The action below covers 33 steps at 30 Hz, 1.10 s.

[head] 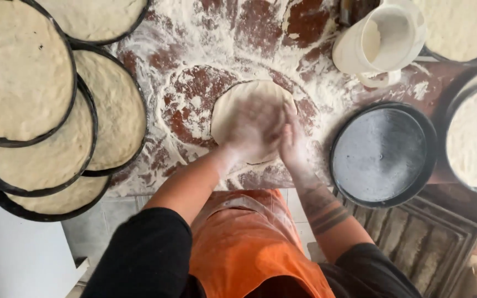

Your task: Flattening dough balls by hand on a floured surface and placing them into circular baking pans.

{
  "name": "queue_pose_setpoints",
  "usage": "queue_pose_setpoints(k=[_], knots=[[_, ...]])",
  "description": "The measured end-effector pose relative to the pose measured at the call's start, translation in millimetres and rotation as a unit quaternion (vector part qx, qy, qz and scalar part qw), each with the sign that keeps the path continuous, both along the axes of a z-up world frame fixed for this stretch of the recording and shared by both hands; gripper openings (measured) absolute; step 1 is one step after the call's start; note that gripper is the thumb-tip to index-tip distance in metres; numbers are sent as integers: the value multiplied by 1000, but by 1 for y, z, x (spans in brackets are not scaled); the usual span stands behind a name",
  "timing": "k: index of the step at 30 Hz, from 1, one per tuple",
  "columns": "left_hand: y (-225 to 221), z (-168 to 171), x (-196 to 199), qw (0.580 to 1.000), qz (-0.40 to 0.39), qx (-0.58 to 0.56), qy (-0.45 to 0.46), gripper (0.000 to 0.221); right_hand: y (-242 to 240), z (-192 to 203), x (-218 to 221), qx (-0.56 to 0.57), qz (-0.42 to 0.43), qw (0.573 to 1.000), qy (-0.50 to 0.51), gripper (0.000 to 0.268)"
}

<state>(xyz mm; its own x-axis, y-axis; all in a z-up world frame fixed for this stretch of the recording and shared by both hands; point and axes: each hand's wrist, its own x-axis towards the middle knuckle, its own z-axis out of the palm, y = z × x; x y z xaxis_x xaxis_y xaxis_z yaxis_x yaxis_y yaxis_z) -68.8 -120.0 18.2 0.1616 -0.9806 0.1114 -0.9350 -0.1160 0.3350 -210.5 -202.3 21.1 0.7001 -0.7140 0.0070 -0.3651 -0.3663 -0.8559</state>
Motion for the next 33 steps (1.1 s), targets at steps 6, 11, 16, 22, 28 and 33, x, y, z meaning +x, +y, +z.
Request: queue_pose_setpoints(k=[6,11,16,22,28,33], knots=[[-8,26,29,971,81,216,-59,65,-24,-20,71,-34,197,938,283,70],[-9,18,31,985,88,143,-40,70,-44,0,81,-24,244,903,352,75],[7,0,70,969,-21,244,42,77,-58,2,58,-110,282,899,316,77],[30,-12,88,963,-94,251,-27,75,-52,10,43,-198,328,855,350,90],[66,-21,65,957,-138,186,-174,77,-32,9,21,-233,318,866,306,77],[84,-27,37,959,-132,211,-135,77,-2,-25,-10,-526,273,793,138,66]])
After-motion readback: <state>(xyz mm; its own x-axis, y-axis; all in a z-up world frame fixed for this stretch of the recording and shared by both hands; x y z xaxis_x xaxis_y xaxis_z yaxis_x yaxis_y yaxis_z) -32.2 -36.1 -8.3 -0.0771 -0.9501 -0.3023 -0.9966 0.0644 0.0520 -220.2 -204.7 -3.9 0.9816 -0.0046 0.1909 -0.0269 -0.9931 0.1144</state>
